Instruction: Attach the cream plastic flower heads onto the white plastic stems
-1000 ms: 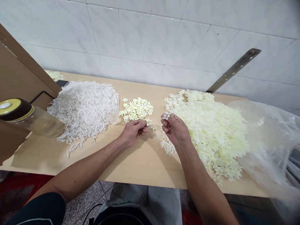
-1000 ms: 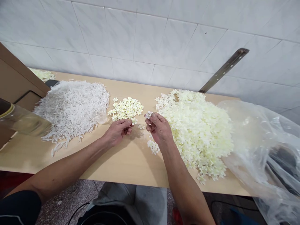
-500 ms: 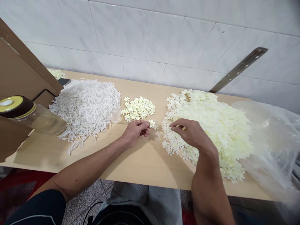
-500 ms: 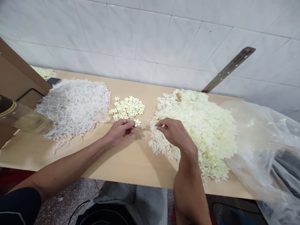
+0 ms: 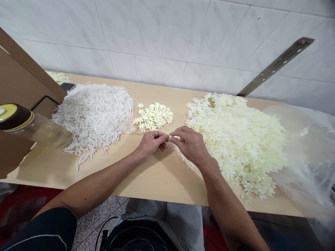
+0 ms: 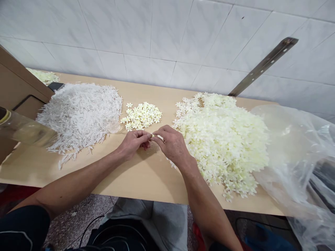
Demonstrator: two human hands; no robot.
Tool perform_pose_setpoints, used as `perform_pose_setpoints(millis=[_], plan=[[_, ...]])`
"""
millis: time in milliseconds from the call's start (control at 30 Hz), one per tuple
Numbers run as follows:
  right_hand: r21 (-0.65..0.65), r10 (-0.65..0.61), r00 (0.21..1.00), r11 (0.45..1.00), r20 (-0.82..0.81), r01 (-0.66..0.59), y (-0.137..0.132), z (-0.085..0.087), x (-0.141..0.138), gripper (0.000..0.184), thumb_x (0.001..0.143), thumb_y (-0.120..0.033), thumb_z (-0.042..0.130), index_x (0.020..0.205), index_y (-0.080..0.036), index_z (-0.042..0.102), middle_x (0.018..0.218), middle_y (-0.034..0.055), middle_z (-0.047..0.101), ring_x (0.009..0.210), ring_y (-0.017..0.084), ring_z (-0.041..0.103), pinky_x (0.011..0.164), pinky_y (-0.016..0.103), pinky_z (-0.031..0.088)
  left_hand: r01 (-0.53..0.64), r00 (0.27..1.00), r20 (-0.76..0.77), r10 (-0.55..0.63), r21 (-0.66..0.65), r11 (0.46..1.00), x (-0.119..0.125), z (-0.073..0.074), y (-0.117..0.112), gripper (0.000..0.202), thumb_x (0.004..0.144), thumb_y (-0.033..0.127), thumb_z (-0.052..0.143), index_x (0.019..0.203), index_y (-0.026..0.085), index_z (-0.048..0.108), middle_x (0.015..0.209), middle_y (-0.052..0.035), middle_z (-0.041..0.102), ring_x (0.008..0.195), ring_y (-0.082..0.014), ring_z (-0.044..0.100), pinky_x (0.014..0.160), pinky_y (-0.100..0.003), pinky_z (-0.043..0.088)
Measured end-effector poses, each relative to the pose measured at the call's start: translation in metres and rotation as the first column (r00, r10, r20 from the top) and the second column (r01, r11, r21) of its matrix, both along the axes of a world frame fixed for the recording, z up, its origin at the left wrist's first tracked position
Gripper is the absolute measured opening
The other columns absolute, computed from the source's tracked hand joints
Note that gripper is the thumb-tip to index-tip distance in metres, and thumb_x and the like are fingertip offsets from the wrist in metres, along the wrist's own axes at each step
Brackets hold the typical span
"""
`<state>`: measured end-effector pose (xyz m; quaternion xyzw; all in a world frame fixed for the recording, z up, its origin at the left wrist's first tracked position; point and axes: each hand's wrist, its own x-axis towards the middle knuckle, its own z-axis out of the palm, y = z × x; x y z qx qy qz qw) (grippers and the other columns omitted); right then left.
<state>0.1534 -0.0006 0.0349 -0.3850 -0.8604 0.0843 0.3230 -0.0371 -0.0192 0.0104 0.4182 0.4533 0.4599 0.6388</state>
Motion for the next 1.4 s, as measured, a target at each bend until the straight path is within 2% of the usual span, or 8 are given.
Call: perform_pose_setpoints(millis=[133, 333, 633, 967, 1067, 1233, 1300, 1400], plan=[[-0.015, 0.006, 1.000, 1.000, 0.000, -0.006, 0.000, -0.001, 0.000, 0.012, 0.095, -0.027, 0.066, 0.097, -0.024, 0.078, 0.092, 0.0044, 0.075, 0.080, 0.017, 0.070, 0.073, 0.029, 0.052, 0.019, 0.999, 0.028, -0.019, -0.010, 1.000, 0.000, 0.000, 0.000, 0.034, 0.079, 0.044, 0.078, 0.078, 0.011, 0.071, 0.062, -0.0075, 0.067, 0.054, -0.0124, 0.059, 0.055, -0.024, 0.045], [0.015, -0.038, 0.993, 0.999, -0.112, 0.040, -0.002, -0.001, -0.005, 0.011, 0.093, -0.027, 0.069, 0.088, -0.023, 0.077, 0.083, 0.0030, 0.075, 0.076, 0.017, 0.069, 0.070, 0.029, 0.051, 0.092, 0.976, 0.199, -0.089, -0.007, 0.996, -0.001, -0.004, 0.000, 0.039, 0.081, 0.049, 0.076, 0.087, 0.011, 0.071, 0.066, -0.0068, 0.067, 0.057, -0.0115, 0.059, 0.057, -0.023, 0.044], [0.022, -0.102, 0.979, 0.994, -0.178, 0.107, -0.005, -0.006, -0.014, 0.013, 0.095, -0.024, 0.064, 0.087, -0.021, 0.074, 0.079, 0.0029, 0.071, 0.073, 0.015, 0.065, 0.069, 0.028, 0.050, 0.064, 0.951, 0.307, -0.045, -0.052, 0.997, 0.002, -0.009, 0.003, 0.042, 0.078, 0.052, 0.080, 0.079, 0.011, 0.067, 0.063, -0.0043, 0.065, 0.054, -0.0095, 0.056, 0.056, -0.023, 0.043], [-0.097, -0.224, 0.961, 0.973, -0.165, 0.210, -0.005, -0.004, -0.020, 0.017, 0.092, -0.031, 0.066, 0.082, -0.023, 0.077, 0.077, 0.0040, 0.074, 0.072, 0.019, 0.066, 0.070, 0.031, 0.052, 0.033, 0.960, 0.280, -0.016, -0.057, 0.998, 0.002, -0.010, 0.002, 0.041, 0.076, 0.049, 0.082, 0.085, 0.011, 0.072, 0.065, -0.0041, 0.066, 0.055, -0.0091, 0.056, 0.057, -0.023, 0.044], [-0.220, -0.261, 0.947, 0.951, -0.190, 0.218, -0.003, -0.010, -0.019, 0.019, 0.091, -0.037, 0.067, 0.089, -0.023, 0.079, 0.080, 0.0043, 0.076, 0.073, 0.020, 0.070, 0.070, 0.032, 0.055, -0.002, 0.970, 0.244, 0.006, -0.018, 1.000, 0.002, -0.009, 0.003, 0.041, 0.075, 0.049, 0.082, 0.087, 0.010, 0.073, 0.064, -0.0034, 0.065, 0.053, -0.0086, 0.054, 0.056, -0.023, 0.043], [-0.491, -0.333, 0.888, 0.859, -0.317, 0.146, -0.002, -0.015, -0.020, 0.028, 0.087, -0.047, 0.071, 0.095, -0.021, 0.078, 0.070, 0.0024, 0.074, 0.059, 0.018, 0.069, 0.062, 0.032, 0.058, -0.029, 0.977, 0.214, 0.027, 0.007, 1.000, 0.001, -0.009, 0.003, 0.042, 0.076, 0.050, 0.082, 0.088, 0.011, 0.073, 0.064, -0.0033, 0.065, 0.054, -0.0092, 0.055, 0.057, -0.024, 0.044], [-0.508, -0.356, 0.872, 0.848, -0.335, 0.150, -0.004, -0.013, -0.021, 0.028, 0.085, -0.047, 0.073, 0.091, -0.020, 0.079, 0.070, 0.0025, 0.074, 0.058, 0.018, 0.069, 0.061, 0.031, 0.058, -0.024, 0.975, 0.221, 0.023, 0.003, 1.000, 0.001, -0.009, 0.003, 0.043, 0.075, 0.051, 0.082, 0.086, 0.011, 0.072, 0.063, -0.0034, 0.065, 0.053, -0.0090, 0.054, 0.057, -0.024, 0.043], [-0.449, -0.374, 0.869, 0.869, -0.323, 0.207, -0.006, -0.010, -0.023, 0.027, 0.085, -0.048, 0.073, 0.085, -0.021, 0.079, 0.073, 0.0033, 0.075, 0.062, 0.019, 0.070, 0.062, 0.031, 0.058, -0.011, 0.968, 0.251, 0.012, -0.005, 1.000, 0.002, -0.010, 0.003, 0.043, 0.076, 0.052, 0.081, 0.084, 0.011, 0.071, 0.063, -0.0032, 0.065, 0.053, -0.0086, 0.053, 0.055, -0.023, 0.042]])
